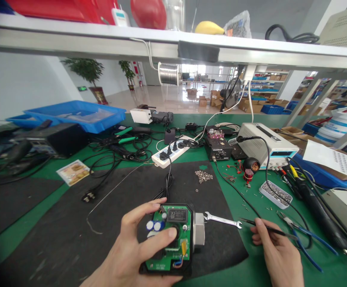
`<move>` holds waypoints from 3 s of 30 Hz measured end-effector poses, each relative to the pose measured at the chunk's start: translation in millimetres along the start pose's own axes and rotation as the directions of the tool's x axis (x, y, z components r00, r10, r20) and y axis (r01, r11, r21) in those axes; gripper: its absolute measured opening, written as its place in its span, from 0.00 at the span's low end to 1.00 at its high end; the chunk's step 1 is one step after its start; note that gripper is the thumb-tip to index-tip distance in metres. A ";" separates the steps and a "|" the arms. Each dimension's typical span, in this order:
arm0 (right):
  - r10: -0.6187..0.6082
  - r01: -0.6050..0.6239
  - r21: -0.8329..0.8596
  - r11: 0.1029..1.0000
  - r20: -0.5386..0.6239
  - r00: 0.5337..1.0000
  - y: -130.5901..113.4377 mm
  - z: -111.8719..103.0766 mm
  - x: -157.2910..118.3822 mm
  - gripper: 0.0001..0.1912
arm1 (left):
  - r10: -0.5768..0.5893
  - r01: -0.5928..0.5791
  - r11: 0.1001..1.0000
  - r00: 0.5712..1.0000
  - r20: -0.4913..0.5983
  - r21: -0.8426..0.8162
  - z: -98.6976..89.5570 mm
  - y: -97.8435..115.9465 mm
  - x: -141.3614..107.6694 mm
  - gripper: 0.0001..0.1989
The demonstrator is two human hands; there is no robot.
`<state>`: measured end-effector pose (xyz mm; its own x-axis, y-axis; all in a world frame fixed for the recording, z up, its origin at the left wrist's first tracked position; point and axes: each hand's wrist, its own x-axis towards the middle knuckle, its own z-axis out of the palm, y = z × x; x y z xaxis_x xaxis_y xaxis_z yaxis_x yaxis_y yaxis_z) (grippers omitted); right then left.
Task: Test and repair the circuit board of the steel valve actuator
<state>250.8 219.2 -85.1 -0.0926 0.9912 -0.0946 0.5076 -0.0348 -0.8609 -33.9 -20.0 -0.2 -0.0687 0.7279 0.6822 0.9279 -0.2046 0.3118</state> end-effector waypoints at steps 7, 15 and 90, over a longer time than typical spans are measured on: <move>0.000 0.000 0.004 1.000 -0.013 1.000 -3.4 0.6 -1.9 0.33 | -0.025 0.025 1.000 1.000 0.007 0.003 -1.0 2.0 1.4 0.34; 0.006 -0.005 -0.041 0.999 0.004 1.000 -3.3 -1.1 -2.3 0.34 | -0.024 0.024 1.000 1.000 0.007 0.008 -0.9 1.2 3.2 0.33; -0.293 0.290 -0.045 0.956 -0.051 0.955 -8.9 14.9 -11.8 0.21 | -0.093 0.093 0.996 0.996 0.000 -0.004 11.6 -8.3 -1.9 0.28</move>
<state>234.6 205.9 -83.9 -0.1935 0.9631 0.1868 0.4966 0.2604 -0.8280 -37.2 -12.1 -11.7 -0.1550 0.7437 0.6503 0.9160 -0.1384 0.3766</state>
